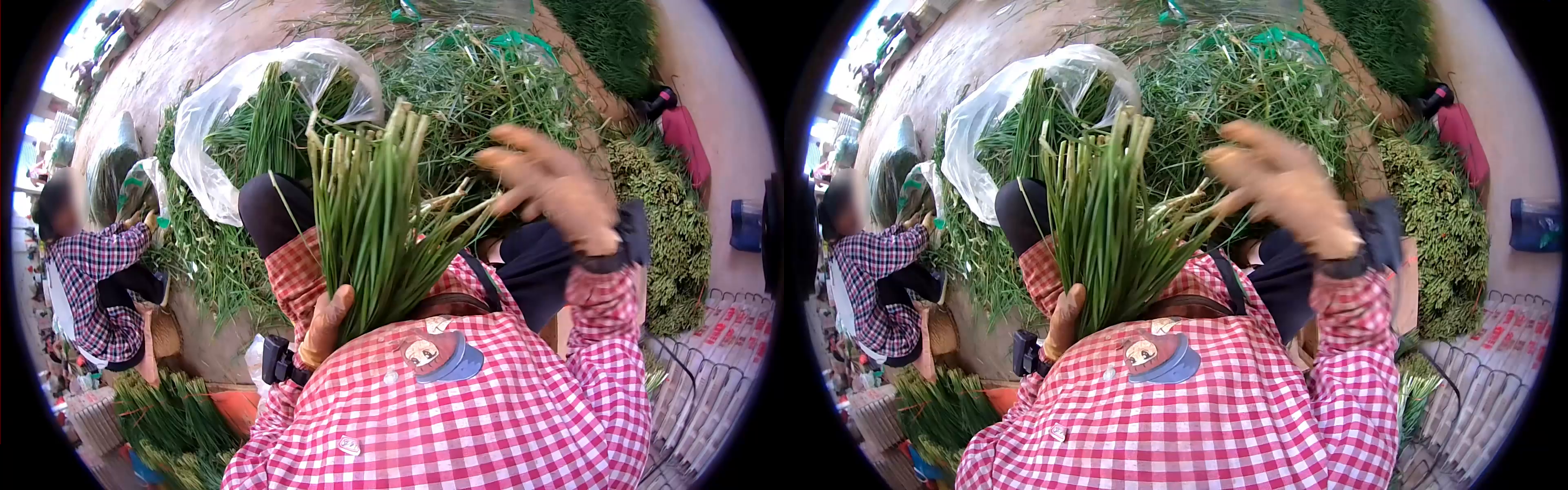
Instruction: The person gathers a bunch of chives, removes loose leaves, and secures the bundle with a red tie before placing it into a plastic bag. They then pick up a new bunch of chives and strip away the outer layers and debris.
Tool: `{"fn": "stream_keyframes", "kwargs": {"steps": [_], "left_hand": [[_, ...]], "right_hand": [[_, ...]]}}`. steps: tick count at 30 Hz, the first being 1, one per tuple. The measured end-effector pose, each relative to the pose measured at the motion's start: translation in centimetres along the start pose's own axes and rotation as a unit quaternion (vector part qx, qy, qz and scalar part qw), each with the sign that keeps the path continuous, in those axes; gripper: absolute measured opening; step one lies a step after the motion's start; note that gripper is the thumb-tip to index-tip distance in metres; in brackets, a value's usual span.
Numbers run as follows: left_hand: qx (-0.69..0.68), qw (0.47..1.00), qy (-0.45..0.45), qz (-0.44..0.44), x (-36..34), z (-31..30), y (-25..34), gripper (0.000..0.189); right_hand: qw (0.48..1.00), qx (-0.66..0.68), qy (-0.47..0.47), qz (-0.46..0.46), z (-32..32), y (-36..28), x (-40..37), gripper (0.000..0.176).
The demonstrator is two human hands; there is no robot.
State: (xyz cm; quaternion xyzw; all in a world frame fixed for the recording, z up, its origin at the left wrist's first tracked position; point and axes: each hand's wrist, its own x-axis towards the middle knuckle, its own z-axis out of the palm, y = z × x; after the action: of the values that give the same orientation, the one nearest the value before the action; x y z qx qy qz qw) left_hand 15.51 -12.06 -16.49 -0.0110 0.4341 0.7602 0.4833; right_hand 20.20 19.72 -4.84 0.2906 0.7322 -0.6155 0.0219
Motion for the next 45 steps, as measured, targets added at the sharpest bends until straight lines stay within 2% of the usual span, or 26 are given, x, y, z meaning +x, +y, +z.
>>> {"fn": "stream_keyframes", "kwargs": {"steps": [1, 3, 4, 6, 11, 13, 14, 15, 16, 18, 19, 20, 21, 22, 23, 25, 27, 30, 33, 34, 36, 39, 41, 43, 44, 45], "left_hand": [[0.049, 0.999, -0.012, 0.008, 0.0, 0.1, 0.2, 0.056], [0.141, 0.989, -0.034, 0.029, -0.2, 0.1, 0.5, 0.055], [0.096, 0.995, -0.029, 0.001, -0.3, 0.9, 0.8, 0.056], [0.104, 0.994, -0.022, 0.012, -0.4, 0.5, 0.5, 0.056], [0.106, 0.994, -0.008, 0.018, 0.0, -0.1, -0.2, 0.052], [0.099, 0.995, -0.016, 0.007, 0.0, 0.3, 0.1, 0.050], [0.109, 0.994, -0.020, 0.016, 0.1, 0.2, 0.1, 0.050], [0.119, 0.992, -0.022, 0.025, 0.1, 0.1, 0.0, 0.049], [0.117, 0.993, -0.014, 0.022, 0.1, 0.2, 0.0, 0.048], [0.115, 0.993, 0.003, 0.015, -0.1, 0.4, 0.1, 0.045], [0.114, 0.993, 0.011, 0.011, -0.2, 0.6, 0.1, 0.044], [0.116, 0.993, 0.014, 0.010, -0.3, 0.7, 0.2, 0.043], [0.120, 0.993, 0.015, 0.010, -0.2, 0.9, 0.3, 0.042], [0.124, 0.992, 0.016, 0.011, 0.0, 1.1, 0.3, 0.041], [0.125, 0.992, 0.017, -0.006, -0.2, 1.4, 0.5, 0.041], [0.129, 0.991, 0.020, -0.032, -0.4, 2.3, 1.0, 0.040], [0.133, 0.991, 0.005, -0.025, -0.5, 2.6, 1.2, 0.039], [0.171, 0.984, 0.021, 0.035, -0.6, 2.5, 1.3, 0.046], [0.022, 0.997, 0.074, 0.017, 0.1, 2.4, 1.7, 0.055], [0.103, 0.986, 0.126, 0.035, 0.6, 1.5, 0.9, 0.057], [0.123, 0.981, 0.144, 0.041, 0.7, 0.2, -0.1, 0.054], [0.148, 0.979, 0.132, 0.041, 0.5, -0.2, -0.7, 0.054], [0.141, 0.981, 0.126, 0.043, 0.4, -0.1, -1.0, 0.053], [0.120, 0.984, 0.126, 0.044, 0.5, 0.1, -1.4, 0.053], [0.122, 0.985, 0.110, 0.047, 0.5, 0.0, -1.4, 0.052], [0.131, 0.985, 0.101, 0.044, 0.4, -0.4, -1.5, 0.052]], "right_hand": [[0.992, 0.080, -0.095, -0.019, 1.6, 0.9, 0.4, 0.053], [0.984, 0.096, -0.147, -0.021, 4.8, 1.3, 1.5, 0.045], [0.984, 0.066, -0.168, 0.000, 4.9, 1.1, 1.5, 0.044], [0.977, 0.000, -0.211, 0.040, 4.9, 0.0, 1.9, 0.041], [0.973, 0.006, -0.225, 0.052, 1.6, 0.9, 1.1, 0.026], [0.968, 0.052, -0.245, 0.011, 0.1, 0.7, 1.0, 0.021], [0.973, 0.008, -0.229, -0.016, -1.0, -0.6, 0.5, 0.019], [0.979, 0.064, -0.191, -0.031, -2.0, -0.4, 0.7, 0.018], [0.955, 0.232, -0.164, -0.088, -2.7, -0.4, 0.8, 0.021], [0.970, 0.142, 0.008, -0.199, -5.8, -0.2, 1.8, 0.025], [0.952, -0.018, 0.129, -0.277, -6.4, 0.1, 3.3, 0.030], [0.892, -0.178, 0.277, -0.309, -7.0, 0.3, 4.8, 0.037], [0.808, -0.326, 0.316, -0.375, -6.5, 0.5, 5.6, 0.044], [0.685, -0.453, 0.380, -0.425, -5.6, 0.1, 6.2, 0.051], [0.654, -0.490, 0.348, -0.459, -3.8, -0.3, 6.2, 0.064], [0.767, -0.513, 0.125, -0.364, 0.0, -1.4, 3.9, 0.078], [0.822, -0.483, -0.036, -0.299, 2.4, 0.1, 4.7, 0.068], [0.888, -0.420, -0.057, -0.178, 3.2, -1.4, 4.5, 0.042], [0.826, -0.492, -0.019, -0.273, 3.1, 0.9, 4.4, 0.026], [0.803, -0.513, 0.008, -0.304, 3.3, 2.2, 4.4, 0.025], [0.745, -0.555, 0.065, -0.364, 3.4, 4.4, 4.8, 0.022], [0.758, -0.505, 0.079, -0.405, 3.0, 5.5, 5.0, 0.020], [0.830, -0.433, 0.032, -0.349, 2.3, 5.2, 5.6, 0.011], [0.768, -0.462, 0.150, -0.418, 2.2, 6.1, 6.4, 0.010], [0.739, -0.489, 0.154, -0.436, 1.8, 6.8, 7.2, 0.007], [0.762, -0.478, 0.143, -0.414, 1.3, 7.2, 8.0, 0.010]]}}
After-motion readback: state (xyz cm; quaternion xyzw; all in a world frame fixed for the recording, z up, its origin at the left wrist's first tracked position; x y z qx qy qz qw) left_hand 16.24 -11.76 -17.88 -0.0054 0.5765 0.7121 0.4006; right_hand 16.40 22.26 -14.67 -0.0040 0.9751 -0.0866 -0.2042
